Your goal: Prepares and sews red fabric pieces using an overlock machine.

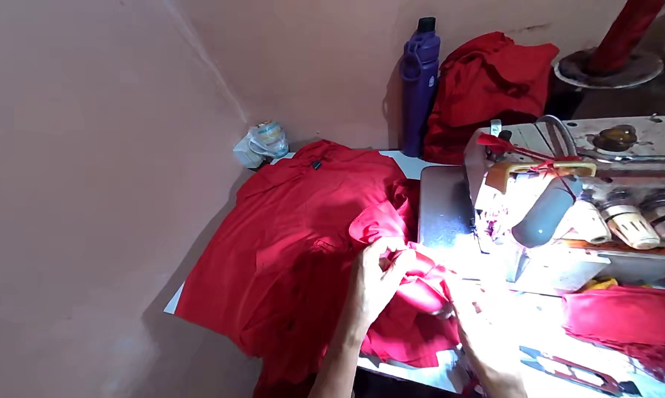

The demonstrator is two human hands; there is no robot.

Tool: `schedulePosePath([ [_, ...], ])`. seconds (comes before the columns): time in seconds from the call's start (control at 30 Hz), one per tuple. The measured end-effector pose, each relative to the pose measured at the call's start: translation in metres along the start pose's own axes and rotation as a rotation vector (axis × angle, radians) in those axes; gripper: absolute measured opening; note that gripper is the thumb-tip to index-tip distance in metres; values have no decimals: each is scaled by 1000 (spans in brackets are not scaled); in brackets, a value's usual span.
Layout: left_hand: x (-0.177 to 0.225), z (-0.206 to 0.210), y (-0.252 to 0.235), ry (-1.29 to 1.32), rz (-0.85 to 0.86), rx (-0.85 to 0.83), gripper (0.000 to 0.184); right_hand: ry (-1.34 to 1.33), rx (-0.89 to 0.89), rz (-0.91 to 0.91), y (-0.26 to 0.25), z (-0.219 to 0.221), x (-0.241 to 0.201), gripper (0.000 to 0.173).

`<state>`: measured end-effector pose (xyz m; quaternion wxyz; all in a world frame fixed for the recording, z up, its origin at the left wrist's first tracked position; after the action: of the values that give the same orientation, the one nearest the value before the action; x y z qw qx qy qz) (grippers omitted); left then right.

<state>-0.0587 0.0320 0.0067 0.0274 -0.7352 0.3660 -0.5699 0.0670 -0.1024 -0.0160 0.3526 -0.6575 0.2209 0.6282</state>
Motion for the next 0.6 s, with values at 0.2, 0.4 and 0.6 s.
schedulePosePath([
  [0.2,1,-4,-5,120,149,182,7,-40,-36,-34,-7,9,8,23],
  [0.4,63,-18,10,1,574,307,14,51,7,-20,-8,4,5,18],
  [0.6,64,-4,-2,-113,542,299,12,331,139,-152,-2,-21,-20,19],
])
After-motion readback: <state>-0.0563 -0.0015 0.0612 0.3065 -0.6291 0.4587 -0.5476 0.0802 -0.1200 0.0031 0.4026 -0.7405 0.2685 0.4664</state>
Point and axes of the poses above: each hand's wrist, its own y-axis away from the middle knuckle, its own z-axis out of the palm, x = y × z, the point moved 10 cm from there along -y, towards the middle knuckle, and after that the axes turned 8 degrees about z, right-handed, at the moved point
